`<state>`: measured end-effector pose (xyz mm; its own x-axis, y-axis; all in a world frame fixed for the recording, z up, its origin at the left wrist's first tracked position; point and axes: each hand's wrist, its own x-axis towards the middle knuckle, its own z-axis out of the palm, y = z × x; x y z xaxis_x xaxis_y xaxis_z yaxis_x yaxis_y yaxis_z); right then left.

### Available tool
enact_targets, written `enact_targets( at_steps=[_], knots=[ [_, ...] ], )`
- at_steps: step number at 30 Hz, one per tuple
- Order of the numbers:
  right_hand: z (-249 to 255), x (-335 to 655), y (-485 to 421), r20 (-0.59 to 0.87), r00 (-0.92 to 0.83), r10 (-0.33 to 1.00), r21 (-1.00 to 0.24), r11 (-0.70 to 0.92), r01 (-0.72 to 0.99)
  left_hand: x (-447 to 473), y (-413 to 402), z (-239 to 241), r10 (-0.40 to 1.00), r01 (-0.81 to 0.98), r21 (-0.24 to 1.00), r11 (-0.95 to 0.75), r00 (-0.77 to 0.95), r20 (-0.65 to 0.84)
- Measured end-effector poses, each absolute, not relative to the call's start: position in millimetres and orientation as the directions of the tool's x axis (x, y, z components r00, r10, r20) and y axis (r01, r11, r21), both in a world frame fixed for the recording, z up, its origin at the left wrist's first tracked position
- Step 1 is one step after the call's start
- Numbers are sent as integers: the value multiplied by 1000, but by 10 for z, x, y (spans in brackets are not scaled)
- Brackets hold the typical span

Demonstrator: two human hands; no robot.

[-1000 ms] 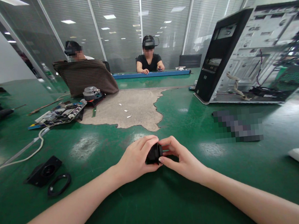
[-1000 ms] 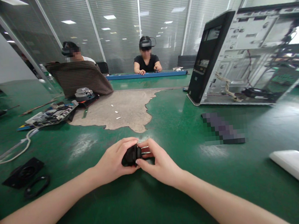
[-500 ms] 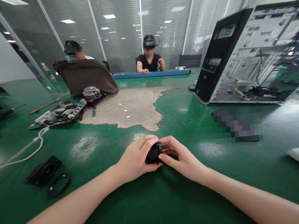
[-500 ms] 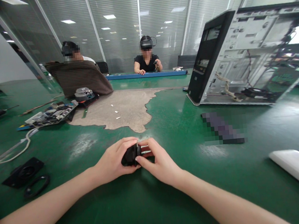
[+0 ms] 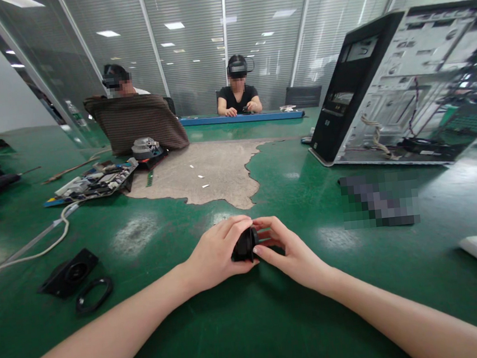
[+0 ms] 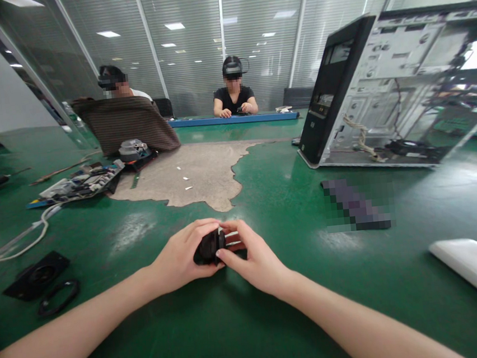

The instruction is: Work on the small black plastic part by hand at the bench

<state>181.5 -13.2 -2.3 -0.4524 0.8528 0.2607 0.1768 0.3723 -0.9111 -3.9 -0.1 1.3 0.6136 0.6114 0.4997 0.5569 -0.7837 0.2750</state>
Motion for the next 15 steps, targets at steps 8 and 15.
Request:
enact_targets(
  at_steps=[8, 15],
  knots=[
    [-18, 1814, -129, 308, -455, 836, -898, 413, 152, -39, -16, 26, 607, 558, 265, -786, 617, 501],
    [-28, 1815, -119, 278, -444, 852, -911, 380, 158, -34, -10, 28, 606, 558, 266, -786, 611, 509]
  ],
)
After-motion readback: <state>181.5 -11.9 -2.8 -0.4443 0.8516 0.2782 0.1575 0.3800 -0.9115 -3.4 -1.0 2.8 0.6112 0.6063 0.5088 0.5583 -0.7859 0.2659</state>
